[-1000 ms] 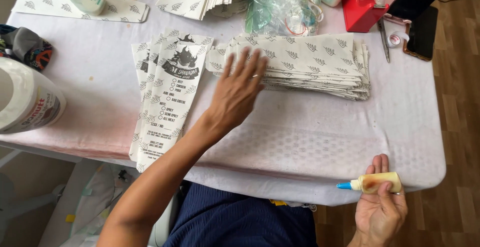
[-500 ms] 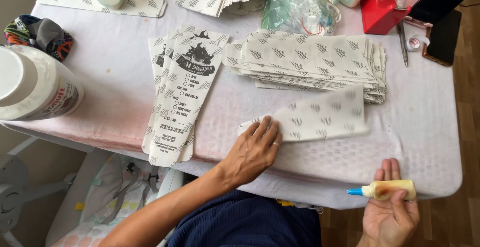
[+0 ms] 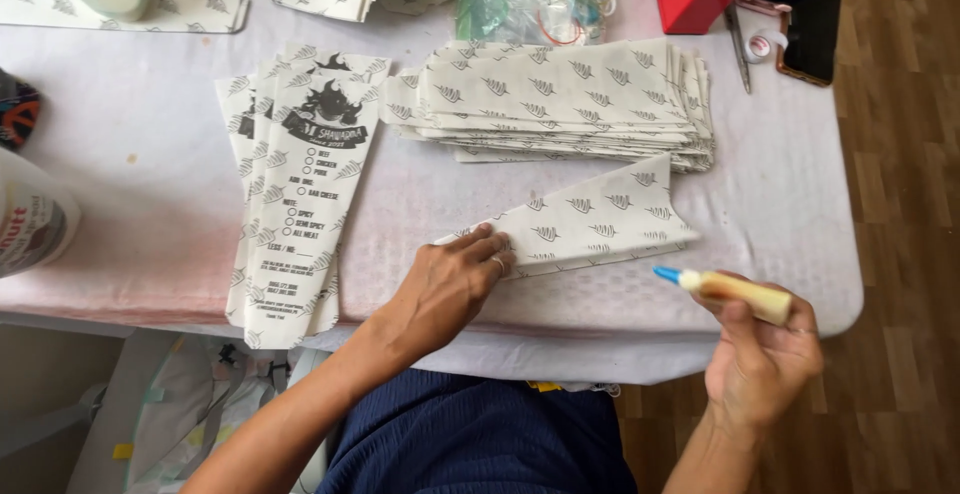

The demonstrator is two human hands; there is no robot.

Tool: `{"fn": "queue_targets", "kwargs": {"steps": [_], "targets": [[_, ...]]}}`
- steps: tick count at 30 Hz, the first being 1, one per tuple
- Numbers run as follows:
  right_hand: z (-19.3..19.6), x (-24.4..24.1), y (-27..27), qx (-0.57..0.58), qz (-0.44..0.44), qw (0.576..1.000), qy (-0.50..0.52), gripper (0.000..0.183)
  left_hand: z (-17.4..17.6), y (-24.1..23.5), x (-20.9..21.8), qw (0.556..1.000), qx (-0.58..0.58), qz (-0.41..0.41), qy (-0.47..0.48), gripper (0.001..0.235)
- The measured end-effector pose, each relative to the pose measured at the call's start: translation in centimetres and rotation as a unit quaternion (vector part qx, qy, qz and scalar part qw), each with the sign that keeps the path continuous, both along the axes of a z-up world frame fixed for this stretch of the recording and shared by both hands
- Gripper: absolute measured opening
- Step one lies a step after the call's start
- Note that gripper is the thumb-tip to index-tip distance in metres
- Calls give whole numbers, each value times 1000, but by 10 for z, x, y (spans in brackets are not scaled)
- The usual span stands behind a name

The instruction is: Applying glue to the edges of pre-printed paper sleeves and folding them to assemble packaging pockets.

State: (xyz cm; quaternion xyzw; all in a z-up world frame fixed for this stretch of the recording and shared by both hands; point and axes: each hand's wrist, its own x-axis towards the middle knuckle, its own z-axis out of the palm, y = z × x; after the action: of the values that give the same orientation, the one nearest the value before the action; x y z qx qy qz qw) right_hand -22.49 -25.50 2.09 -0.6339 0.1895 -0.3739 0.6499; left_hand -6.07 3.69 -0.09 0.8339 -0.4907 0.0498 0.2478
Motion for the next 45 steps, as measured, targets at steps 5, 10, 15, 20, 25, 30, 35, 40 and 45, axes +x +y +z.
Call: {"fn": "queue_targets", "kwargs": {"steps": [5,10,15,20,25,30,35,40,45], "targets": [[-13,29,14,-60,30,998,-3,29,35,-2,8,997,-21,70,35,14],[-2,48,27,-84,74,993,36,25,44,-2,15,991,31,92,96,16],[10,44,-7,-100,-8,993,62,23,-6,-3,18,995,8,82,47,15],[3,33,-47,-75,-78,992,70,30,-1,-3,19,995,12,80,66,14],[4,34,-48,-82,-53,991,92,27,0,-3,18,994,23,89,66,13],[4,39,-43,-73,-26,992,103,25,-4,-4,20,993,38,90,74,16],[-21,53,-13,-17,50,997,64,24,42,-4,29,986,46,75,143,15],[-12,74,63,32,113,992,45,26,59,-2,46,971,38,60,230,17],[-10,83,110,-6,193,980,51,22,50,-1,61,945,-6,56,322,19]]}}
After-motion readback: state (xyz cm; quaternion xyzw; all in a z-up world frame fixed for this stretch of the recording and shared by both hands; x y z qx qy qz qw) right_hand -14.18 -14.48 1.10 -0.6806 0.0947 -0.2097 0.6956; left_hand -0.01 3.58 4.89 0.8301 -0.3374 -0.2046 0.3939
